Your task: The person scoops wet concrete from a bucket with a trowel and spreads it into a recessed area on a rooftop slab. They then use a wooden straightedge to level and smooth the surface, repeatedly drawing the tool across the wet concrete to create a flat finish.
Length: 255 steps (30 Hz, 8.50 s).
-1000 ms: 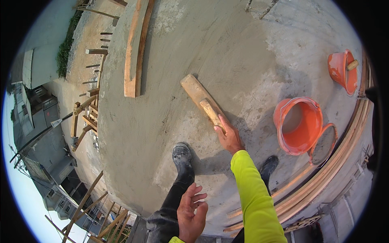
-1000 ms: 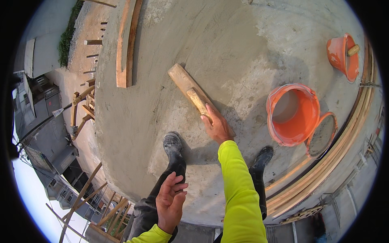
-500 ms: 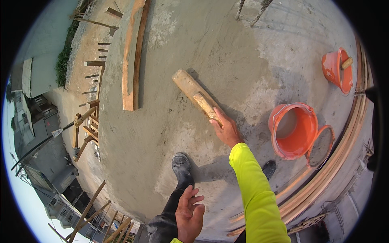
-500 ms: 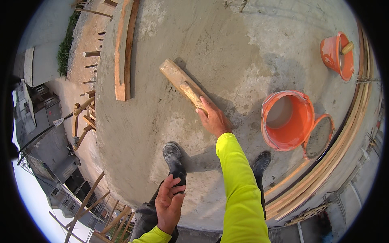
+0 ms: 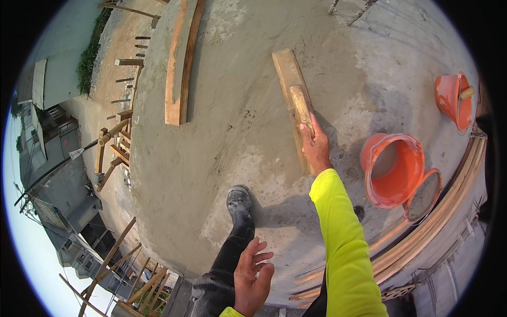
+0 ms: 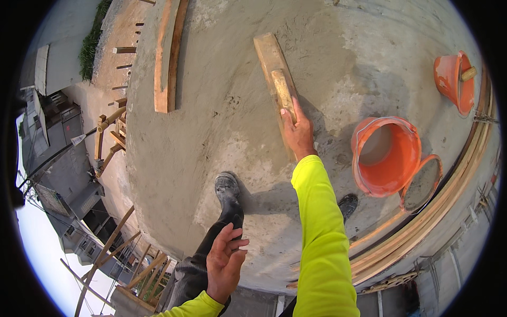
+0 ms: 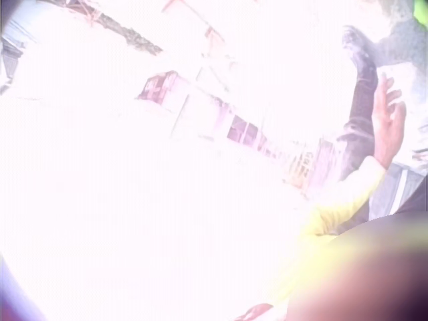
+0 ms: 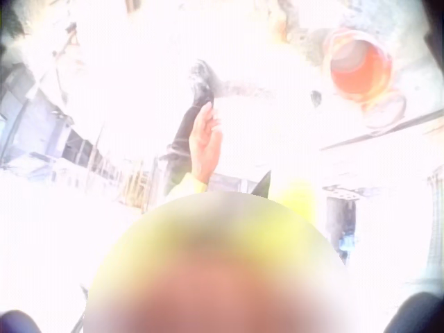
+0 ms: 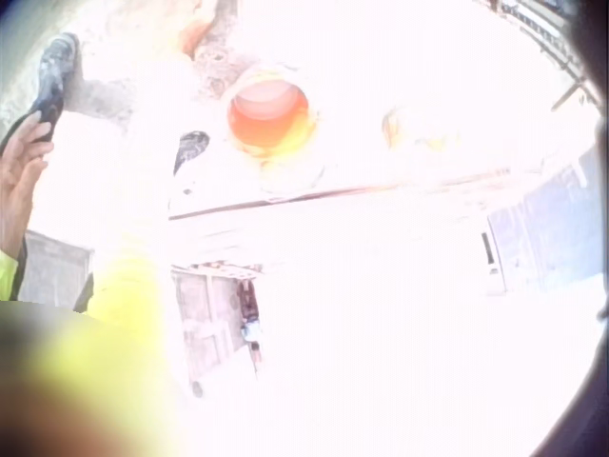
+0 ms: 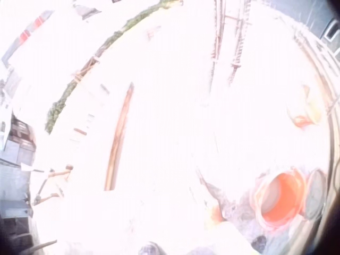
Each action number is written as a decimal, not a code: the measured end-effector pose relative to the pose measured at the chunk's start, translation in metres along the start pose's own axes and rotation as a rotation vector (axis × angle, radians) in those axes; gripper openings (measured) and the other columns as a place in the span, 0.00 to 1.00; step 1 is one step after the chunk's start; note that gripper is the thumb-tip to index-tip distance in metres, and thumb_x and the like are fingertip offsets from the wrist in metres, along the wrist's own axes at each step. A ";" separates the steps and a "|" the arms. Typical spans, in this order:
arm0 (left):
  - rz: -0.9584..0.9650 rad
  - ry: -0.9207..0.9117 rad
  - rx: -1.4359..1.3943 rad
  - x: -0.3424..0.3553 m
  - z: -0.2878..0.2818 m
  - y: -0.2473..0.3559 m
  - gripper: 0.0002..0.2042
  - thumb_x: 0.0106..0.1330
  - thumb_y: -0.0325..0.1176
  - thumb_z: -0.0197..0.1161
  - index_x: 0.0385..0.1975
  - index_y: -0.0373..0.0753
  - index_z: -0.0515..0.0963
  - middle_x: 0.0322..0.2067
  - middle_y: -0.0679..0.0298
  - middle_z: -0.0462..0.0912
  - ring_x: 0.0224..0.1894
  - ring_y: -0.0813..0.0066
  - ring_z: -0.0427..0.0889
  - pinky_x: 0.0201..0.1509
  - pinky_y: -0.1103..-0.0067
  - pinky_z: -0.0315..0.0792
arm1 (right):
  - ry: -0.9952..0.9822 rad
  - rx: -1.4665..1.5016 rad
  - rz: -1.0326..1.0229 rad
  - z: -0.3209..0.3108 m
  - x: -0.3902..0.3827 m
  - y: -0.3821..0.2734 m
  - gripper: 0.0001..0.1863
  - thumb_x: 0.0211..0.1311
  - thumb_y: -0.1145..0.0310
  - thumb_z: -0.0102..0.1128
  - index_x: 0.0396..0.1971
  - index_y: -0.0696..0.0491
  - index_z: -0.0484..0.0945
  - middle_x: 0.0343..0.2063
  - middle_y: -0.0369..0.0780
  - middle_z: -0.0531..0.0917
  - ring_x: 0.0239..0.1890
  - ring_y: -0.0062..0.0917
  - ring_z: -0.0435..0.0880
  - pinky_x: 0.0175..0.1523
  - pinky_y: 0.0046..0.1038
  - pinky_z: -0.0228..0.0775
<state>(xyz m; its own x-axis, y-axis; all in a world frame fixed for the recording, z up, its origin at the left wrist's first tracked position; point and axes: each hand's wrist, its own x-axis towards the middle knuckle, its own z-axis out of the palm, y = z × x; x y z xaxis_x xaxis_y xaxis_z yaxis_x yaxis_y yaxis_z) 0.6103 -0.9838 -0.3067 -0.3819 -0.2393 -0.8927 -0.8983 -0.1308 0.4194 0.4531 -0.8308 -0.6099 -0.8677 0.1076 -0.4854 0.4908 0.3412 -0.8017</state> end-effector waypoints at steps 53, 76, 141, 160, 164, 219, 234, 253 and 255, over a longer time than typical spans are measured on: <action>0.672 0.150 1.077 -0.248 0.066 0.068 0.26 0.58 0.36 0.63 0.56 0.31 0.77 0.50 0.41 0.81 0.51 0.44 0.81 0.58 0.62 0.75 | -0.256 0.265 1.253 -0.504 -0.739 -0.064 0.16 0.61 0.68 0.70 0.47 0.58 0.81 0.25 0.41 0.83 0.23 0.28 0.84 0.30 0.33 0.81; 0.747 -0.257 1.074 -0.131 0.336 0.512 0.27 0.61 0.43 0.61 0.58 0.32 0.78 0.52 0.45 0.84 0.56 0.47 0.82 0.63 0.63 0.74 | 0.511 0.346 1.167 -0.607 -0.407 -0.325 0.18 0.68 0.65 0.66 0.48 0.65 0.78 0.25 0.46 0.84 0.17 0.32 0.85 0.20 0.35 0.80; 0.919 0.376 0.802 0.666 0.893 1.045 0.25 0.70 0.30 0.60 0.67 0.30 0.69 0.61 0.44 0.76 0.63 0.45 0.75 0.69 0.63 0.68 | -0.207 -0.593 -0.549 -0.911 1.264 -0.367 0.29 0.71 0.53 0.61 0.64 0.55 0.73 0.53 0.56 0.83 0.57 0.50 0.82 0.62 0.39 0.71; 0.832 0.357 0.957 0.649 0.893 1.060 0.26 0.67 0.27 0.56 0.66 0.29 0.69 0.63 0.44 0.75 0.63 0.49 0.78 0.68 0.68 0.69 | -0.235 -0.533 -0.580 -0.909 1.212 -0.345 0.28 0.71 0.60 0.62 0.65 0.56 0.69 0.46 0.58 0.84 0.51 0.55 0.84 0.54 0.45 0.77; 0.686 0.233 0.842 0.643 0.891 1.069 0.26 0.69 0.29 0.55 0.68 0.31 0.70 0.63 0.45 0.76 0.63 0.51 0.79 0.71 0.70 0.67 | -0.373 -0.514 -0.438 -0.893 1.184 -0.357 0.26 0.73 0.62 0.58 0.66 0.54 0.69 0.56 0.58 0.80 0.58 0.56 0.79 0.60 0.44 0.75; 0.123 0.802 -0.443 0.286 0.909 0.596 0.21 0.72 0.33 0.57 0.63 0.32 0.75 0.44 0.59 0.88 0.42 0.75 0.86 0.49 0.77 0.77 | -1.296 -0.819 -0.907 -0.843 1.073 -0.286 0.29 0.66 0.68 0.65 0.66 0.56 0.71 0.57 0.54 0.81 0.60 0.46 0.82 0.62 0.39 0.74; -0.175 1.285 -1.384 0.187 0.971 0.196 0.04 0.72 0.34 0.56 0.40 0.43 0.76 0.27 0.71 0.76 0.25 0.82 0.74 0.25 0.84 0.68 | -0.893 -0.828 -0.756 -0.829 1.072 -0.280 0.26 0.73 0.59 0.60 0.66 0.52 0.72 0.44 0.49 0.85 0.44 0.38 0.83 0.49 0.32 0.75; 0.482 0.274 -0.502 0.296 0.939 0.699 0.16 0.72 0.37 0.50 0.18 0.42 0.70 0.16 0.68 0.74 0.12 0.83 0.67 0.15 0.83 0.57 | -0.922 -0.726 -0.677 -0.927 1.086 -0.272 0.28 0.67 0.55 0.66 0.64 0.50 0.76 0.56 0.50 0.83 0.59 0.40 0.84 0.64 0.34 0.72; 0.551 0.149 -0.335 0.342 0.971 0.803 0.16 0.72 0.37 0.51 0.20 0.40 0.75 0.18 0.66 0.78 0.17 0.81 0.75 0.20 0.82 0.68 | -0.831 -0.635 -0.659 -0.951 1.100 -0.259 0.28 0.66 0.58 0.67 0.64 0.52 0.76 0.55 0.51 0.84 0.59 0.39 0.84 0.63 0.32 0.72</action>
<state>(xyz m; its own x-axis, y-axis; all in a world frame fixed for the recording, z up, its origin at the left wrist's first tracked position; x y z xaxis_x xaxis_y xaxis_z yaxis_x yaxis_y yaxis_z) -0.4520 -0.2369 -0.4351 -0.7105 -0.4840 -0.5108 -0.4549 -0.2378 0.8582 -0.7038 0.0871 -0.6043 -0.5070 -0.8028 -0.3137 -0.3472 0.5234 -0.7782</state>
